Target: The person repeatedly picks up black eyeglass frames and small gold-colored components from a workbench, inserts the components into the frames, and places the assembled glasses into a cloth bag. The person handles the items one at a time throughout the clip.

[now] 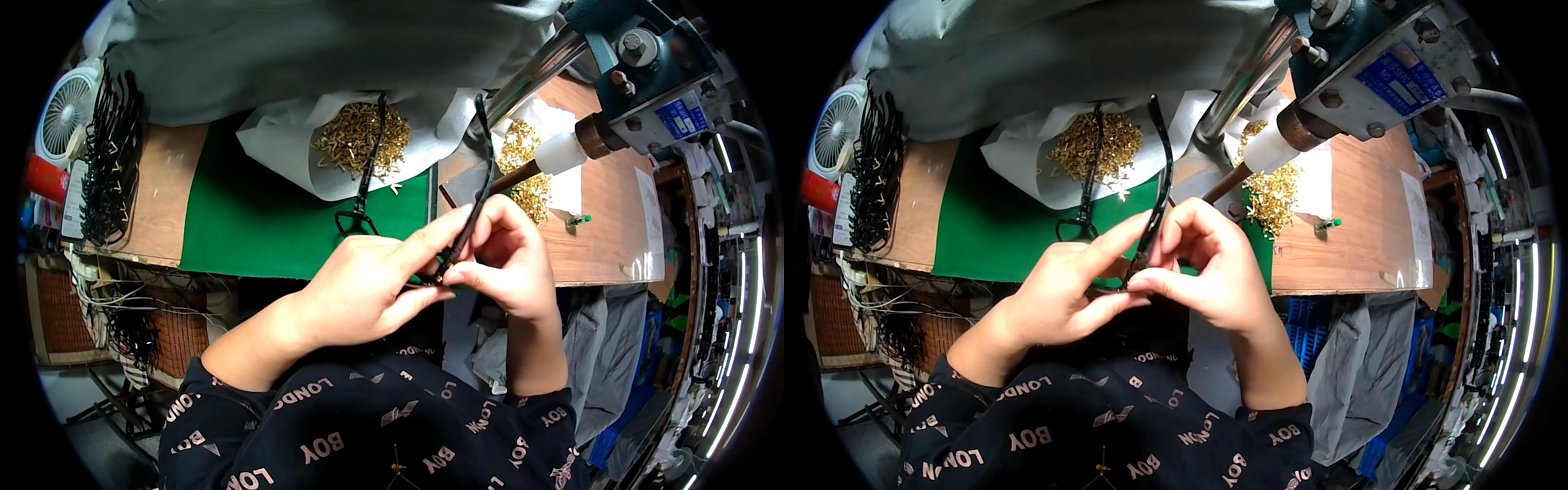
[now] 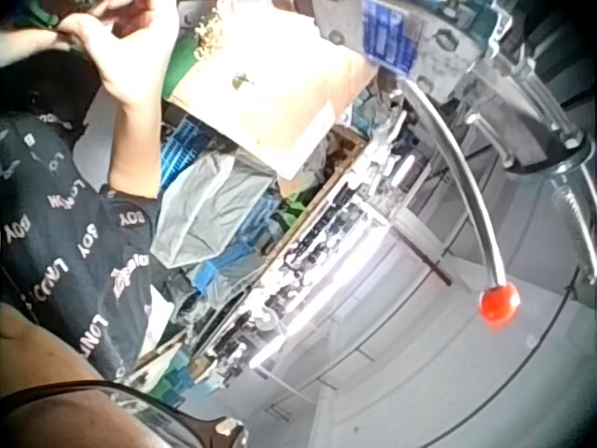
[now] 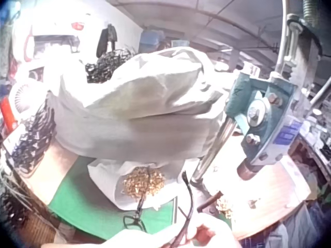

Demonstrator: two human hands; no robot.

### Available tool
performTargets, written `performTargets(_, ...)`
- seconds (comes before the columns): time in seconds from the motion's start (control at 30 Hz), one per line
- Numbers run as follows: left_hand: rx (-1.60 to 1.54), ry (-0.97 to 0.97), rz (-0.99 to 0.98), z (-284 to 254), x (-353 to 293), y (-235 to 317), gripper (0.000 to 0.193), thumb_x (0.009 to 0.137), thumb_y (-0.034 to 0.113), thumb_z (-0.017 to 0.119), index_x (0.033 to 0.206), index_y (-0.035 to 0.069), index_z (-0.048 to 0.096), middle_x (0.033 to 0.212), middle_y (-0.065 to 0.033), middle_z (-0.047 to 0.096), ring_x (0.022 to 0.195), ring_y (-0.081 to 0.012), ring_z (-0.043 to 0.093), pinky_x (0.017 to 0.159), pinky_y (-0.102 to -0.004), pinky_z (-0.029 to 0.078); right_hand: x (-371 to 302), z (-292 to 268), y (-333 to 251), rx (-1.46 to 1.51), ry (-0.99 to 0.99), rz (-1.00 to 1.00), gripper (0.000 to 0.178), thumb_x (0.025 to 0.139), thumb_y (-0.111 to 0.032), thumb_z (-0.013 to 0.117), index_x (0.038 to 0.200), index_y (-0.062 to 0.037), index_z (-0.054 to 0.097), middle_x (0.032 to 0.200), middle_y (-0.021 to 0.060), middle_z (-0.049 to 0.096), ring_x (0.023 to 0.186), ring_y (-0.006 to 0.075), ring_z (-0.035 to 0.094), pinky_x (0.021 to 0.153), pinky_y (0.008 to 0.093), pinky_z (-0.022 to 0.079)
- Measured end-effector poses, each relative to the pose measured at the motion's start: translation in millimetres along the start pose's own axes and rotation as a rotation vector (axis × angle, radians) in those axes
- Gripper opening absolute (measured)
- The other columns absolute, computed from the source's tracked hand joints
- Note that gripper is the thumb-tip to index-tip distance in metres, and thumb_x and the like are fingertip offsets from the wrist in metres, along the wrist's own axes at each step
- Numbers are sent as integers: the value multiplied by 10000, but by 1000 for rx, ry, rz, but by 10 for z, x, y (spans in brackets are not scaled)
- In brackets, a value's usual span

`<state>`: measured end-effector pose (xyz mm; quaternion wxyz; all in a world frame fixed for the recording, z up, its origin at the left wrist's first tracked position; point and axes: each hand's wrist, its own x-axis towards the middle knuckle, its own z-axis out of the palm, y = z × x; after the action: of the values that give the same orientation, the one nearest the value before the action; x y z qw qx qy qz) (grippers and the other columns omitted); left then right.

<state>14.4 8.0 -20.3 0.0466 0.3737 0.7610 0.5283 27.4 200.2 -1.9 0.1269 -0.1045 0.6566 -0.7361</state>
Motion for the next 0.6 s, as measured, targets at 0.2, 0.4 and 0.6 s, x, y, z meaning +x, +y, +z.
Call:
performTargets(0.2, -81, -3, 37, 81, 52, -29, 722, 746, 12, 686, 1367, -11, 318, 990, -165, 638, 862, -256, 661, 748, -307, 510, -80, 5, 133, -165, 5, -63, 82, 838, -46, 622, 817, -14, 550, 746, -31, 519, 669, 26, 461, 588, 182, 379)
performTargets(0.4, -710, -103, -76, 151, 438, 193, 689, 866, -17, 534, 1436, 18, 149, 1096, -105, 579, 998, -147, 561, 855, -271, 433, -116, -221, -427, -183, 128, -19, 94, 894, -98, 569, 839, -22, 572, 687, -19, 549, 571, 44, 485, 522, 185, 388)
performTargets(0.6, -959, 129, -115, 398, 1059, 402, 565, 892, 42, 527, 1384, 54, 248, 1024, -112, 607, 855, -140, 608, 791, -279, 479, -126, -764, -1142, -773, 886, -931, 209, 936, -204, 485, 956, -31, 601, 834, 75, 596, 759, 143, 557, 693, 267, 450)
